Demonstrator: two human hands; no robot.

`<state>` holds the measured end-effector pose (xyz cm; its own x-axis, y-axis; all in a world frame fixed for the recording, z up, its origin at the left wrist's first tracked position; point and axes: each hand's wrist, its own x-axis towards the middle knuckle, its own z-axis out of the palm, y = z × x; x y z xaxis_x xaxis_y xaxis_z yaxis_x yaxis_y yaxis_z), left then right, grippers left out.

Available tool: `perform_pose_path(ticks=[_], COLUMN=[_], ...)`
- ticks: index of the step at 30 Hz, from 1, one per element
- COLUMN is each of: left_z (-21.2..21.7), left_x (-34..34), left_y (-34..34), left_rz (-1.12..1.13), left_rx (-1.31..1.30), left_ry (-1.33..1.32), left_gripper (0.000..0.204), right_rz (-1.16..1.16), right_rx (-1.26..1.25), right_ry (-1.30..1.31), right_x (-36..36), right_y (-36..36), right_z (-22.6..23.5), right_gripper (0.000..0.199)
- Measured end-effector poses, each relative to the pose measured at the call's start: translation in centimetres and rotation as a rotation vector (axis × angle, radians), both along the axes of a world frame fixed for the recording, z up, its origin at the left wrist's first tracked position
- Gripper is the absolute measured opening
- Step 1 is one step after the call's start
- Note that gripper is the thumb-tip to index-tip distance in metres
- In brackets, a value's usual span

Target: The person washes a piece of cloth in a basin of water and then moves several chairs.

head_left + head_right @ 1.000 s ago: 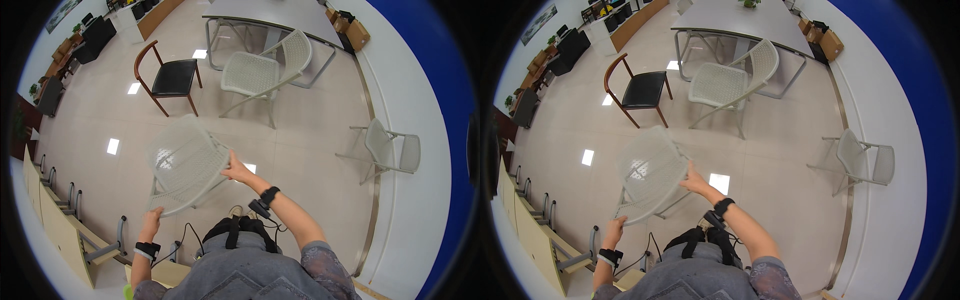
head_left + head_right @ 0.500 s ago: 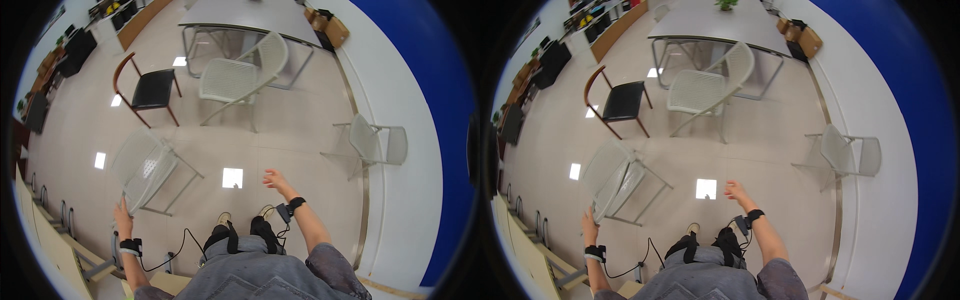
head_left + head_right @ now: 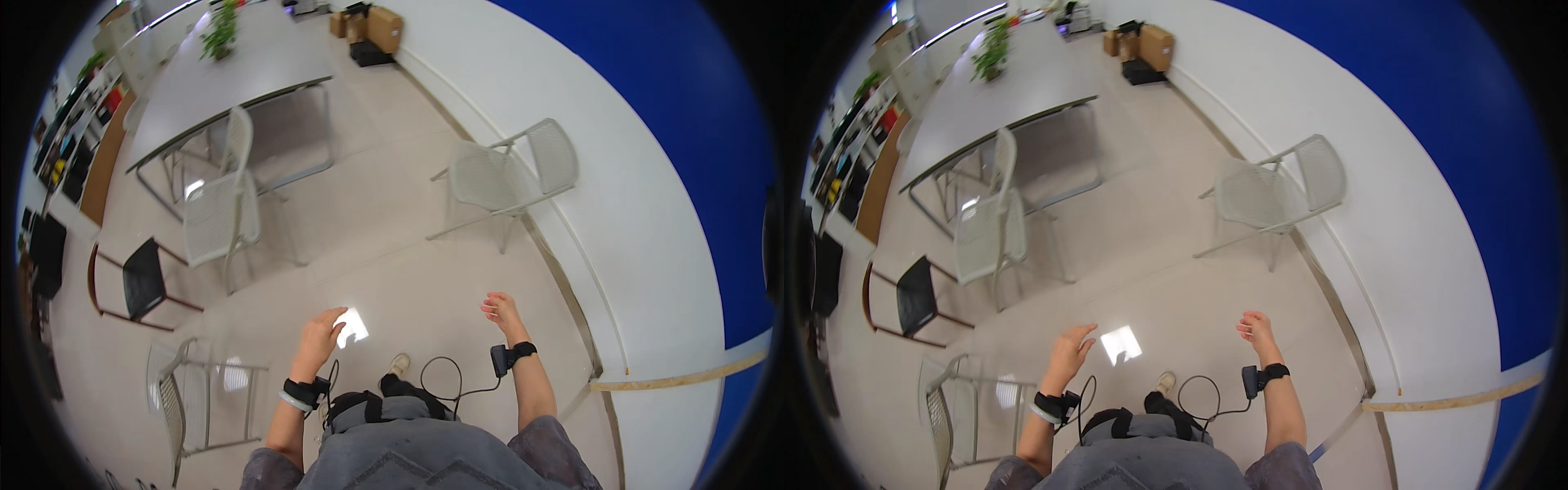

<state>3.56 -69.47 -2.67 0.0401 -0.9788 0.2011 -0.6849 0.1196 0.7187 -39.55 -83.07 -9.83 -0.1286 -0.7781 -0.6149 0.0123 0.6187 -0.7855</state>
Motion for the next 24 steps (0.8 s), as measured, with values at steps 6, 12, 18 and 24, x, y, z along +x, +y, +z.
perform_pose_path(ticks=[6, 12, 18, 24], left_z=[0.6, -0.8, -1.3, -0.8], left_x=[-10.8, -14.5, -20.4, -30.5], left_y=[-11.4, -21.8, -34.1, -45.1], left_rz=[-0.168, -0.219, -0.253, -0.452], left_rx=[0.066, 0.025, 0.095, 0.028], left_ry=[0.082, 0.034, 0.030, -0.015], left_gripper=[0.024, 0.021, 0.021, 0.022], right_rz=[-0.214, -0.292, -0.322, -0.270], right_rx=[-0.086, -0.156, -0.167, -0.154], right_ry=[0.085, 0.087, 0.138, 0.300], right_x=[-14.7, -20.8, -26.3, -33.4], right_y=[-7.5, -18.8, -31.2, -40.1], right_z=[1.5, 1.8, 1.8, 2.7], right_gripper=[0.021, 0.026, 0.031, 0.039])
